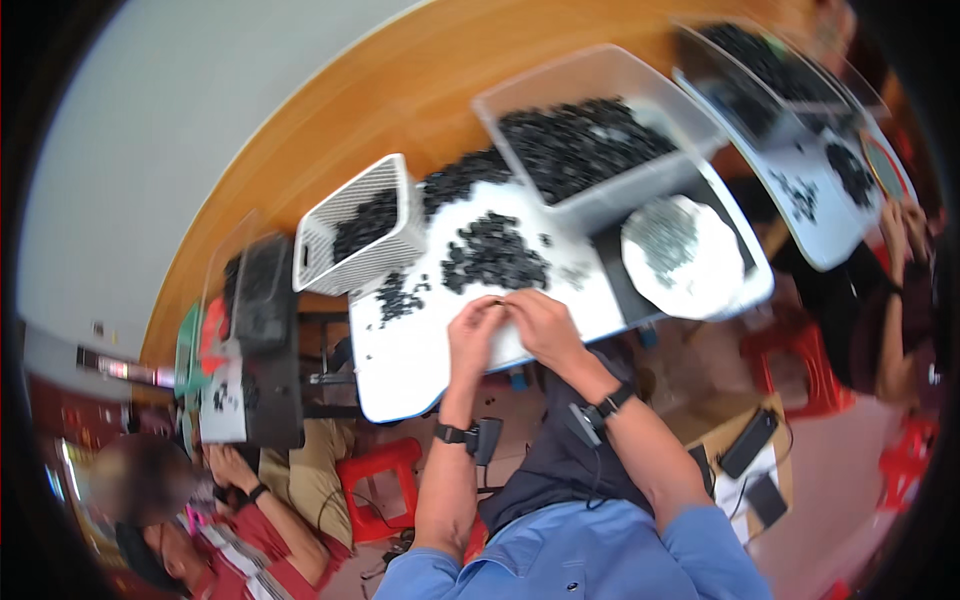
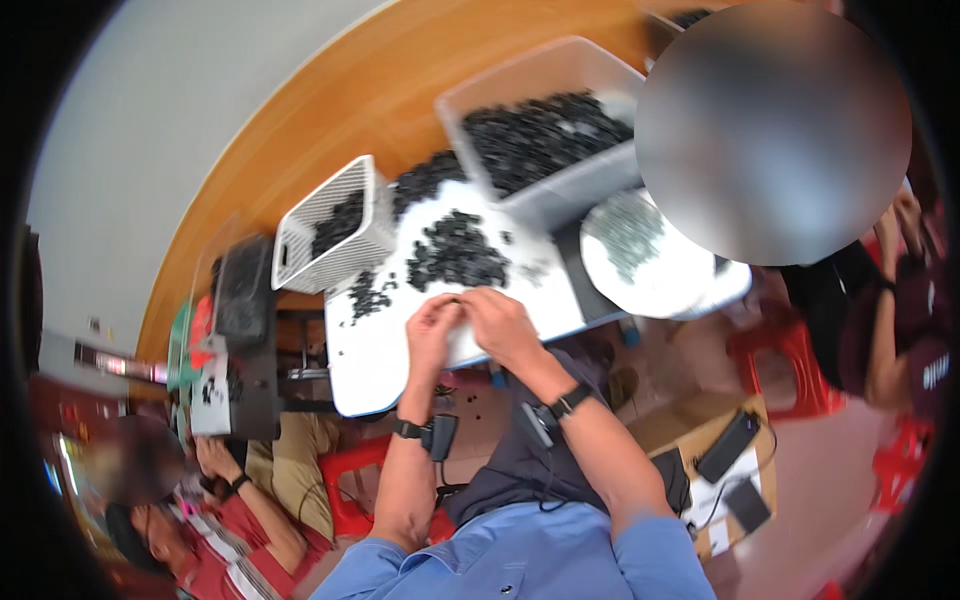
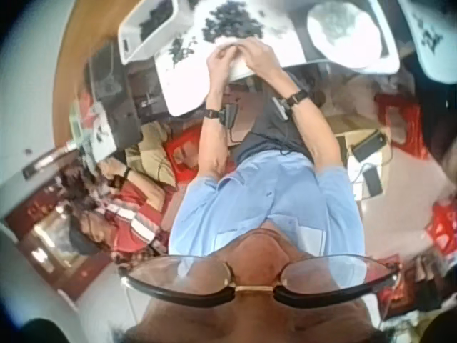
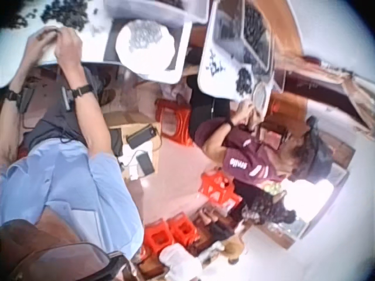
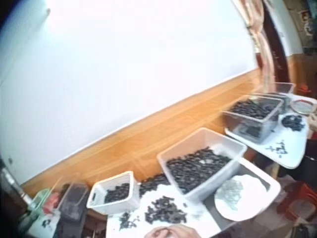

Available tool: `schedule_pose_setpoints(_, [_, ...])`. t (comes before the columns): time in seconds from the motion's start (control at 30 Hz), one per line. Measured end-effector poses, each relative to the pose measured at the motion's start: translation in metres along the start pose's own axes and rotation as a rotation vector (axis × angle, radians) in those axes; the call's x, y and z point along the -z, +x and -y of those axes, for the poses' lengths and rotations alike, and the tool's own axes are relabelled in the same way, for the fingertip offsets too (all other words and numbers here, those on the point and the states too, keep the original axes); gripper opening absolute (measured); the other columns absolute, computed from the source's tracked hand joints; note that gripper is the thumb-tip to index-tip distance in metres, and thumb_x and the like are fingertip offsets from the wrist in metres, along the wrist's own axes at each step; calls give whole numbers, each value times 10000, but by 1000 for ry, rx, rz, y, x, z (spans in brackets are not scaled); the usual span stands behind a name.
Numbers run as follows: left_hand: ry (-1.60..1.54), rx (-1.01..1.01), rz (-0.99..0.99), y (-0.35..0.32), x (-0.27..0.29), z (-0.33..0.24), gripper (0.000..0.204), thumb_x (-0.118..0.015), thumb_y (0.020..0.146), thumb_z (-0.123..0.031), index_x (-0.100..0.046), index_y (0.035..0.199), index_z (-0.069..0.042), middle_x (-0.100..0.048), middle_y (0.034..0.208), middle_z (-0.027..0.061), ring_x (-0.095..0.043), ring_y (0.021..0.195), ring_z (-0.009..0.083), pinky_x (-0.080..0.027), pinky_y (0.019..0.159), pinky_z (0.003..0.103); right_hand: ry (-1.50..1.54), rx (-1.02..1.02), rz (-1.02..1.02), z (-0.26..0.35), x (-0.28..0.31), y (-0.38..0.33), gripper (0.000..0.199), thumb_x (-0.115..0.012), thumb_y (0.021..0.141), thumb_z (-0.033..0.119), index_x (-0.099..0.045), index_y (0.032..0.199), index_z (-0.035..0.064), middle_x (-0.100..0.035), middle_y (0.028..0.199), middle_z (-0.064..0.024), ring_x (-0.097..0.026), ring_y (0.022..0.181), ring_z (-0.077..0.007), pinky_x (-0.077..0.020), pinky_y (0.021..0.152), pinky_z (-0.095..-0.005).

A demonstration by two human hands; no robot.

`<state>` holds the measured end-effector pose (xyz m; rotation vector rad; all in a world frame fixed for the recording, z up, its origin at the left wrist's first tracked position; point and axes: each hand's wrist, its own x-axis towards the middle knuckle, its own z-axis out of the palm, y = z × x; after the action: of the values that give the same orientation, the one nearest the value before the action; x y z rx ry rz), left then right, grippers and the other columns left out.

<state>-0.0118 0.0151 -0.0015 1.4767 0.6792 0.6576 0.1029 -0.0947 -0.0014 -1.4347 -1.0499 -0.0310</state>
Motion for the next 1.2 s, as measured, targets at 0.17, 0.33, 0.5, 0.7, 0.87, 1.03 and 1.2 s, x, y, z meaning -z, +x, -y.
schedule_pose_setpoints(0.17, [-91,67,49,-8,6,-7,254,-689,1003,-55,-674,1232,54,-751,1076,96,-711,972,132,-575,887,264,-32,-46,38,8,2,0,106,-668,916,-18,-705,1015,-25,-722,959,-186,-719,862,-376,-577,763,-413])
schedule_pose_setpoints(0.33, [329,-94,-59,-3,37,-31,274,-778,939,-178,-749,1148,-4,-783,952,98,-719,864,126,-570,787,287,-70,-51,75,8,5,0,126,-676,894,-34,-708,1015,-16,-719,943,-184,-714,858,-383,-574,756,-412])
schedule_pose_setpoints(0.5, [532,-235,-143,55,93,-104,290,-761,934,-158,-730,1171,5,-773,1046,132,-747,930,184,-575,807,303,-110,-10,87,4,2,3,131,-673,885,-50,-707,1007,-16,-716,934,-185,-709,846,-386,-569,747,-413])
schedule_pose_setpoints(0.7, [703,-637,-371,85,101,-136,358,-735,895,-68,-671,1239,6,-699,1190,179,-681,1092,332,-528,939,391,-111,8,38,8,0,5,138,-669,883,-67,-702,1008,-16,-707,917,-182,-707,835,-375,-566,737,-402])
schedule_pose_setpoints(0.87, [686,-400,-163,49,67,-53,251,-756,867,-62,-740,1115,-26,-728,985,120,-675,852,240,-544,790,358,-132,-45,-75,6,0,2,146,-663,908,-59,-695,1042,-12,-704,913,-163,-705,789,-325,-559,717,-369])
schedule_pose_setpoints(1.03, [671,-399,-102,22,14,-21,265,-759,866,-57,-737,1129,-34,-664,865,108,-645,758,244,-527,706,369,122,-290,-245,-3,2,-1,133,-636,1000,25,-669,1124,-11,-714,936,-95,-673,755,-156,-551,704,-306])
schedule_pose_setpoints(1.2, [767,-383,-156,32,8,-25,261,-783,857,-62,-709,1104,-19,-634,874,125,-647,803,314,-529,738,434,185,-341,-242,-3,3,-1,136,-637,1015,53,-667,1130,-13,-710,949,-78,-669,762,-138,-552,696,-284])
